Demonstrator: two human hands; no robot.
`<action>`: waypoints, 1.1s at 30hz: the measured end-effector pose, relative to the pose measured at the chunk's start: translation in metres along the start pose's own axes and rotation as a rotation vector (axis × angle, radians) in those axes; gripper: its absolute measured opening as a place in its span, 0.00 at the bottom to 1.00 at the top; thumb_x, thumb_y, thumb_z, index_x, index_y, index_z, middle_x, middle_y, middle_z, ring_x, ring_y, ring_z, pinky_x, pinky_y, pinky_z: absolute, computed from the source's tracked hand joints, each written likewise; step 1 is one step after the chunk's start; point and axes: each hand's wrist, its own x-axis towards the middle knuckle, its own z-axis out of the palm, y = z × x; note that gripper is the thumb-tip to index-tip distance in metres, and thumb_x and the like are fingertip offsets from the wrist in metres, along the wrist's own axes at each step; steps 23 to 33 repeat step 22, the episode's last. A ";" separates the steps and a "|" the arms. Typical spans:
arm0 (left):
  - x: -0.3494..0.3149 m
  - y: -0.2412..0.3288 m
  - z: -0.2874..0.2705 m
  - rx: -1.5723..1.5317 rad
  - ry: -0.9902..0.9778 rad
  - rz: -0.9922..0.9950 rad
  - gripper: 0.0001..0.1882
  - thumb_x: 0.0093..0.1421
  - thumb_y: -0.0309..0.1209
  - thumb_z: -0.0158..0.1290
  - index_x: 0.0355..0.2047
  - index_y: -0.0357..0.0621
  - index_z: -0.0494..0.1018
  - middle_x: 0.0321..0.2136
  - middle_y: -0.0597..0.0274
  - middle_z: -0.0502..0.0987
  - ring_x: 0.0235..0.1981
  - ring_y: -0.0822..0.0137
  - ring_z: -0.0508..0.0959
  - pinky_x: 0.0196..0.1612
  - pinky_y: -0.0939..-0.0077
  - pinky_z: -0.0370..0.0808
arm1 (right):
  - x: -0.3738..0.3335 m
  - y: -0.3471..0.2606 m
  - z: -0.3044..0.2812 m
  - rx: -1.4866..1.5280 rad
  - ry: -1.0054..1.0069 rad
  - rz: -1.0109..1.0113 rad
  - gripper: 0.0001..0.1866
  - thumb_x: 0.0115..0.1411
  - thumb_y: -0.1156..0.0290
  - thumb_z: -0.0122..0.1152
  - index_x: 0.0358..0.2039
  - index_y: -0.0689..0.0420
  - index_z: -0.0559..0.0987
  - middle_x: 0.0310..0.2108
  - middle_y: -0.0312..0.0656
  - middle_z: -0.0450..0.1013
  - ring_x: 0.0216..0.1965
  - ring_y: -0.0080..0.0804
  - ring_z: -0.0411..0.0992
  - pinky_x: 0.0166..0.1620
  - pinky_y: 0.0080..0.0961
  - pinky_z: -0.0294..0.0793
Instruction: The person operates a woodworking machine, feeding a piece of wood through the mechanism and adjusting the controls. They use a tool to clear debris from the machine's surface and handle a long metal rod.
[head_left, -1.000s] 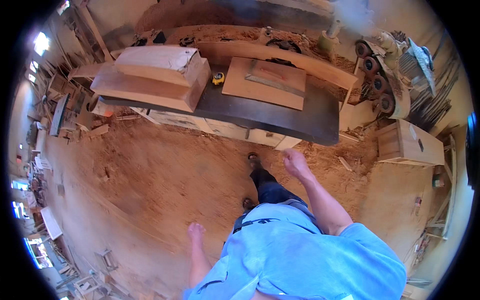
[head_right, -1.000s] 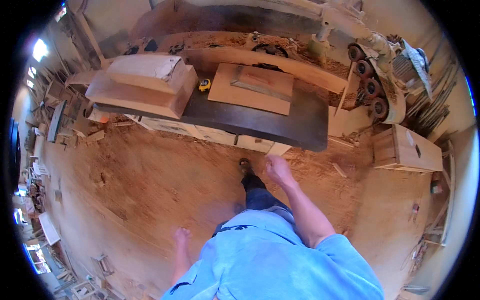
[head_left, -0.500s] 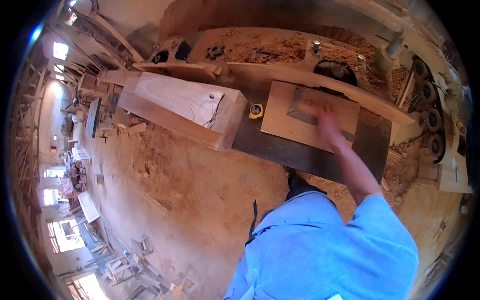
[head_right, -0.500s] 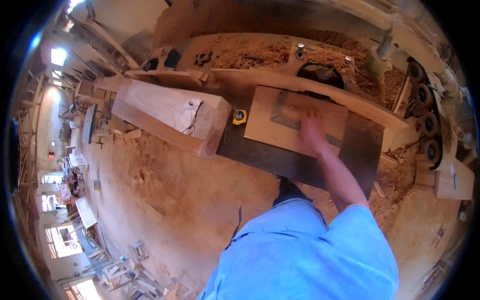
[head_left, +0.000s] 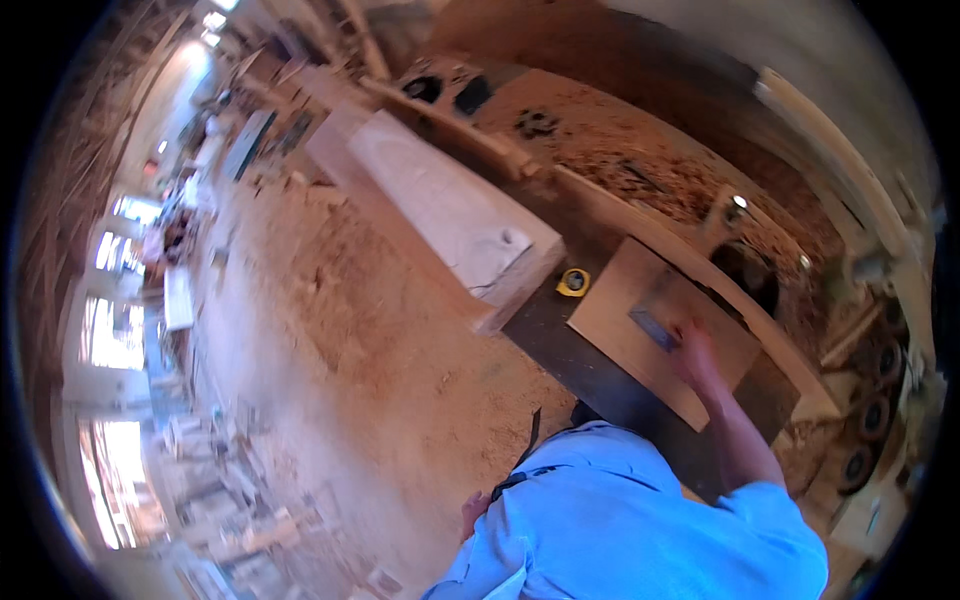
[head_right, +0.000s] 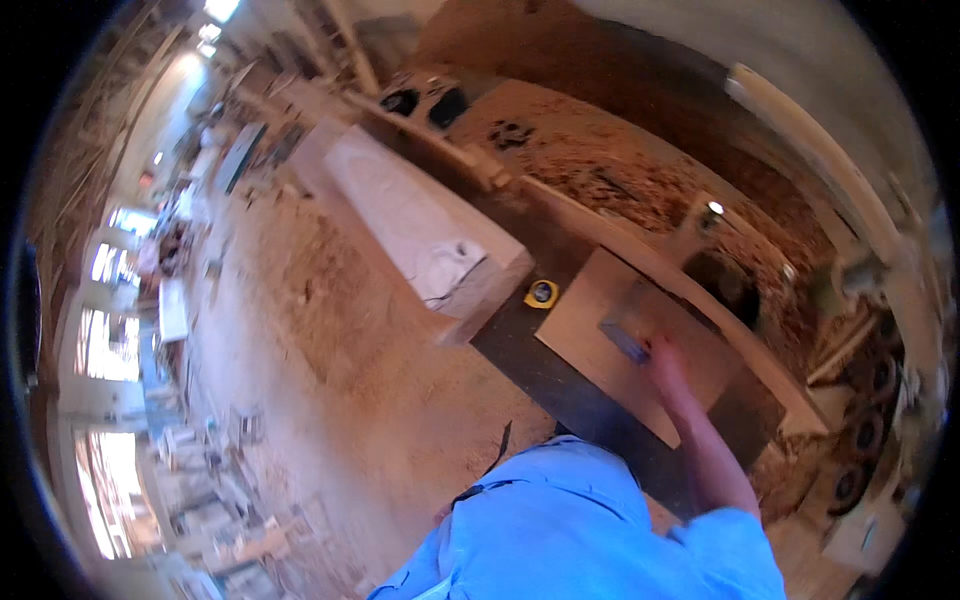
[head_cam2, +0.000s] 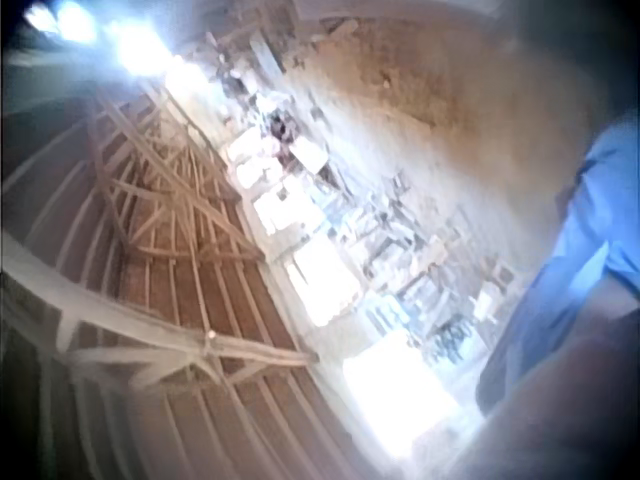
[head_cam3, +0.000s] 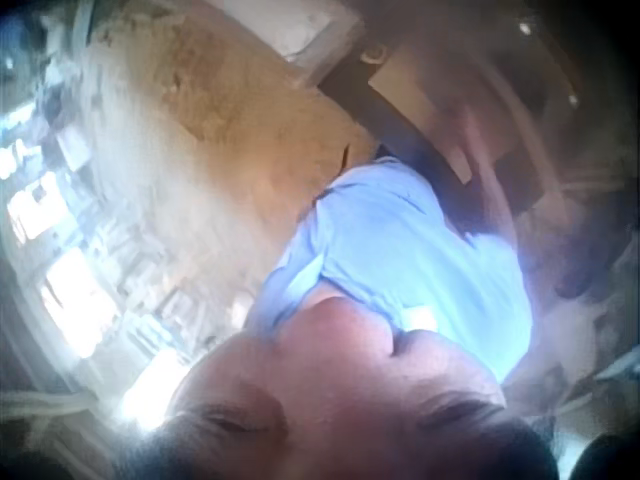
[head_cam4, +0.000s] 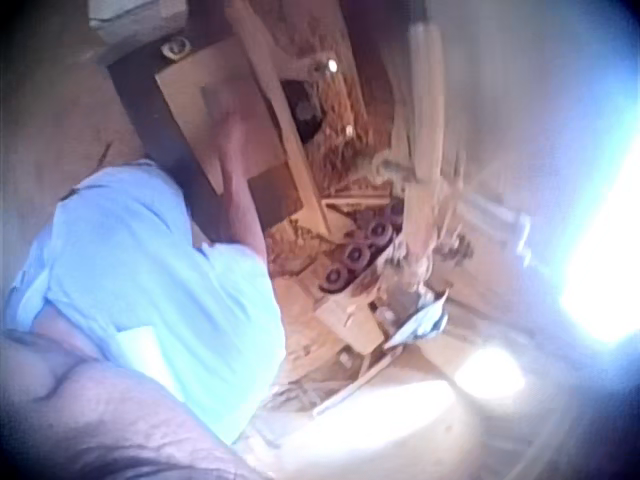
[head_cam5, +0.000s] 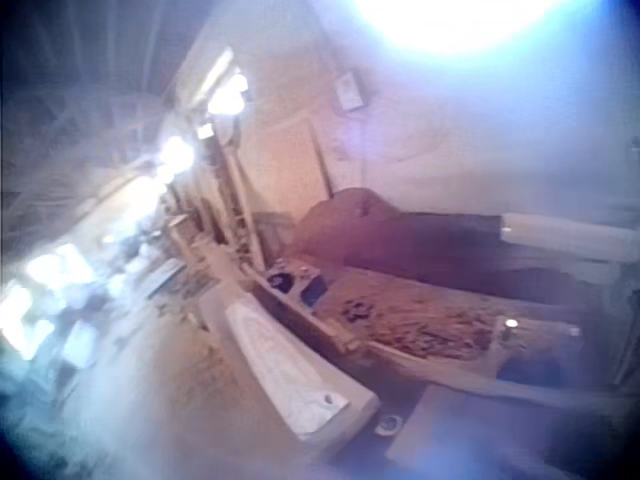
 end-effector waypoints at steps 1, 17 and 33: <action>-0.003 0.000 0.001 0.013 0.024 -0.018 0.23 0.59 0.32 0.51 0.53 0.33 0.70 0.35 0.51 0.79 0.34 0.60 0.80 0.37 0.69 0.77 | -0.003 0.000 0.000 -0.061 -0.003 -0.026 0.12 0.52 0.78 0.57 0.39 0.62 0.74 0.41 0.54 0.69 0.43 0.52 0.71 0.43 0.44 0.72; 0.022 -0.085 0.037 -0.137 0.127 -0.010 0.26 0.56 0.37 0.51 0.51 0.33 0.71 0.34 0.46 0.79 0.34 0.58 0.80 0.38 0.63 0.76 | -0.035 0.016 0.029 -0.235 0.078 -0.003 0.23 0.50 0.72 0.64 0.48 0.64 0.72 0.45 0.55 0.68 0.50 0.52 0.66 0.51 0.41 0.66; 0.021 -0.104 0.060 -0.016 0.297 0.134 0.18 0.55 0.39 0.50 0.40 0.41 0.78 0.40 0.41 0.78 0.44 0.49 0.78 0.46 0.58 0.73 | 0.001 0.002 0.018 0.043 -0.471 -0.286 0.22 0.52 0.69 0.66 0.45 0.63 0.72 0.44 0.60 0.70 0.48 0.47 0.69 0.48 0.39 0.66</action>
